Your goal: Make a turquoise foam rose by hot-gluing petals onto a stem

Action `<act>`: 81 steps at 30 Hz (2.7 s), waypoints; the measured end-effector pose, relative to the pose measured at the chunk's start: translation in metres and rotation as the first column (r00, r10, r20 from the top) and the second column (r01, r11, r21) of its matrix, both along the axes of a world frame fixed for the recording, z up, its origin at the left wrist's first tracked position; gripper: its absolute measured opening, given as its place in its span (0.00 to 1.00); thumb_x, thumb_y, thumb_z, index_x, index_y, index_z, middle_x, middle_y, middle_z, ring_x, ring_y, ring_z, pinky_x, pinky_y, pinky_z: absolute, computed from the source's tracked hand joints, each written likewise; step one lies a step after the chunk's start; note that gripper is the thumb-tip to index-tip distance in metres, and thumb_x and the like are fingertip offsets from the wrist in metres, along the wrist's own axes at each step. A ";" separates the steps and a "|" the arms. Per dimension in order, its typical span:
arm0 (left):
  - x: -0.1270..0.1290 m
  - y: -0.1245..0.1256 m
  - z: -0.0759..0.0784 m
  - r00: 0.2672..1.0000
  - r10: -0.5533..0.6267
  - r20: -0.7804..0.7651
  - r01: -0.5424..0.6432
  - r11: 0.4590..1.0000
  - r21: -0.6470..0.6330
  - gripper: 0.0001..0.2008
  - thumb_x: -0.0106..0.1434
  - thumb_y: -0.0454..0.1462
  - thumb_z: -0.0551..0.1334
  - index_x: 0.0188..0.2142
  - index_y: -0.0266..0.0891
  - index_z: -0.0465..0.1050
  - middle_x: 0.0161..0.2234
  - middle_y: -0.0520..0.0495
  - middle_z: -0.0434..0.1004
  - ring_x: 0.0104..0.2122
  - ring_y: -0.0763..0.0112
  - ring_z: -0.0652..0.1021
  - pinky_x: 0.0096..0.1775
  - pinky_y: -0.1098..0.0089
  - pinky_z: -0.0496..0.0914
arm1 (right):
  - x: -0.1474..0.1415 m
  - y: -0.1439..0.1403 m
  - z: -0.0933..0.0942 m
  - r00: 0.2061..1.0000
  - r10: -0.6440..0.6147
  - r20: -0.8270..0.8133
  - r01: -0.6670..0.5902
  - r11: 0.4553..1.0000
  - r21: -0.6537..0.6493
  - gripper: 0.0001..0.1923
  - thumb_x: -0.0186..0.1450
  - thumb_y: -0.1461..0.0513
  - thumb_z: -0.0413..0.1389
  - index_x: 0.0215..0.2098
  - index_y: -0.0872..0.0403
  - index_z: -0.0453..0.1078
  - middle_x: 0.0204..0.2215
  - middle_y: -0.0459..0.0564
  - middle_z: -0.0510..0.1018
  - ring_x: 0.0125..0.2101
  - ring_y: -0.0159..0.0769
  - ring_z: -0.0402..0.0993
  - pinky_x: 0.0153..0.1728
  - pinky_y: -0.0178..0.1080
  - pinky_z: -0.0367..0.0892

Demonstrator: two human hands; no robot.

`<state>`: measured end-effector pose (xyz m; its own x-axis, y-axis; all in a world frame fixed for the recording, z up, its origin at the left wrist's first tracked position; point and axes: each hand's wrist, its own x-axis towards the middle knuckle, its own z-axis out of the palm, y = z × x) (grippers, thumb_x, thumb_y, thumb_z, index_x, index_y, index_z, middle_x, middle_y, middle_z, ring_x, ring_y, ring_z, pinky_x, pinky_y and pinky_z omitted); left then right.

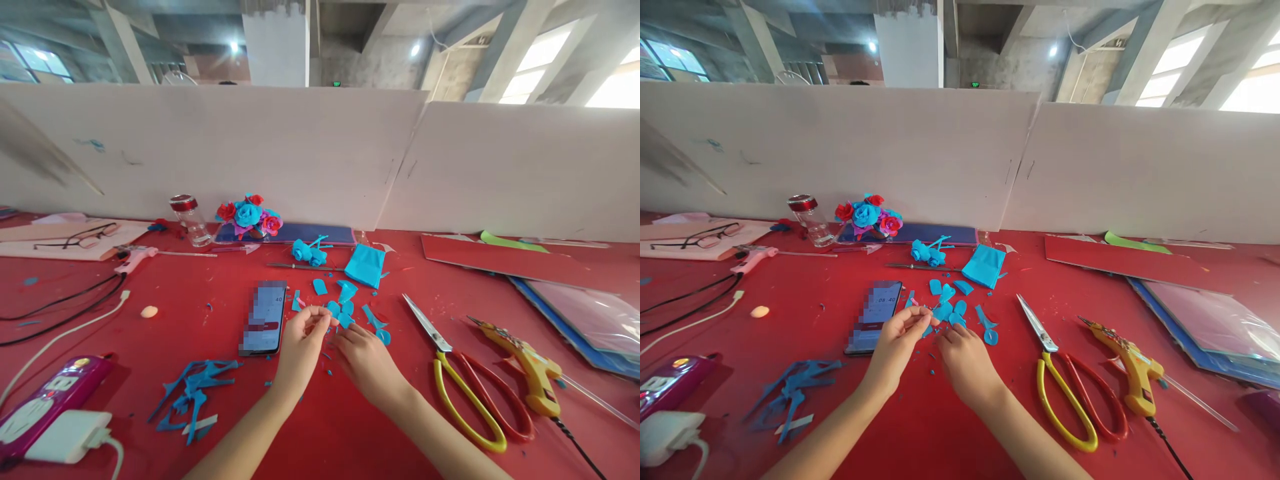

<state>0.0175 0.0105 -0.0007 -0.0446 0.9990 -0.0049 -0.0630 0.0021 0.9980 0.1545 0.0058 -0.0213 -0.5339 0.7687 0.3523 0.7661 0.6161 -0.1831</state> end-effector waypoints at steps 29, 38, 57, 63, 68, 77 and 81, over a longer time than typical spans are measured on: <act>0.004 -0.012 0.005 0.939 0.056 -0.340 0.026 0.972 0.232 0.09 0.64 0.41 0.55 0.32 0.40 0.71 0.30 0.48 0.78 0.28 0.68 0.75 0.29 0.72 0.67 | 0.004 -0.009 0.046 0.313 -0.558 -0.769 0.140 0.828 -0.543 0.15 0.54 0.52 0.61 0.24 0.56 0.70 0.21 0.45 0.71 0.23 0.28 0.61 0.24 0.32 0.59; 0.005 -0.014 0.006 0.943 0.063 -0.327 0.017 0.972 0.236 0.08 0.64 0.39 0.56 0.32 0.40 0.71 0.29 0.50 0.77 0.27 0.70 0.74 0.29 0.73 0.66 | 0.003 -0.013 0.051 0.314 -0.548 -0.775 0.205 0.836 -0.508 0.16 0.54 0.51 0.60 0.23 0.56 0.70 0.19 0.45 0.69 0.21 0.28 0.59 0.22 0.33 0.59; 0.006 -0.014 0.008 0.965 0.002 -0.262 0.041 0.986 0.158 0.09 0.62 0.41 0.56 0.32 0.39 0.72 0.30 0.47 0.78 0.28 0.68 0.75 0.28 0.72 0.66 | 0.005 -0.010 0.043 0.313 -0.509 -0.802 0.279 0.856 -0.435 0.15 0.54 0.52 0.60 0.23 0.55 0.66 0.19 0.43 0.68 0.20 0.28 0.58 0.21 0.33 0.56; 0.007 -0.014 0.013 0.989 -0.048 -0.139 0.057 0.996 0.063 0.07 0.60 0.39 0.58 0.30 0.39 0.72 0.30 0.46 0.79 0.31 0.67 0.77 0.32 0.71 0.68 | 0.007 -0.011 0.043 0.325 -0.517 -0.792 0.267 0.853 -0.448 0.14 0.55 0.52 0.59 0.24 0.55 0.67 0.20 0.44 0.69 0.20 0.28 0.60 0.22 0.34 0.58; 0.007 -0.012 0.012 0.997 -0.065 -0.047 0.066 0.998 0.017 0.06 0.58 0.38 0.59 0.30 0.38 0.72 0.29 0.47 0.80 0.32 0.65 0.78 0.35 0.69 0.69 | 0.008 -0.011 0.045 0.318 -0.488 -0.813 0.260 0.869 -0.420 0.13 0.56 0.53 0.59 0.25 0.54 0.67 0.21 0.44 0.68 0.22 0.30 0.61 0.22 0.34 0.59; 0.007 -0.013 0.012 0.997 -0.082 -0.015 0.082 0.997 -0.016 0.06 0.57 0.39 0.60 0.30 0.38 0.72 0.29 0.46 0.79 0.32 0.66 0.78 0.34 0.70 0.68 | 0.017 -0.007 0.049 0.489 -0.375 -0.787 0.289 0.922 -0.259 0.06 0.59 0.57 0.58 0.31 0.50 0.73 0.29 0.45 0.62 0.25 0.29 0.58 0.23 0.33 0.59; 0.007 -0.013 0.012 0.995 -0.098 -0.007 0.098 0.994 -0.047 0.07 0.57 0.40 0.60 0.30 0.39 0.72 0.29 0.47 0.80 0.32 0.66 0.78 0.33 0.70 0.68 | 0.016 -0.007 0.048 0.499 -0.378 -0.779 0.311 0.918 -0.246 0.06 0.58 0.57 0.58 0.28 0.51 0.71 0.29 0.46 0.62 0.25 0.29 0.58 0.22 0.33 0.59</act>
<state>0.0243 -0.0024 0.0111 0.0533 0.9972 -0.0517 -0.0513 0.0545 0.9972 0.1705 -0.0011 0.0271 0.2577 0.8652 0.4301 0.4264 0.2976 -0.8542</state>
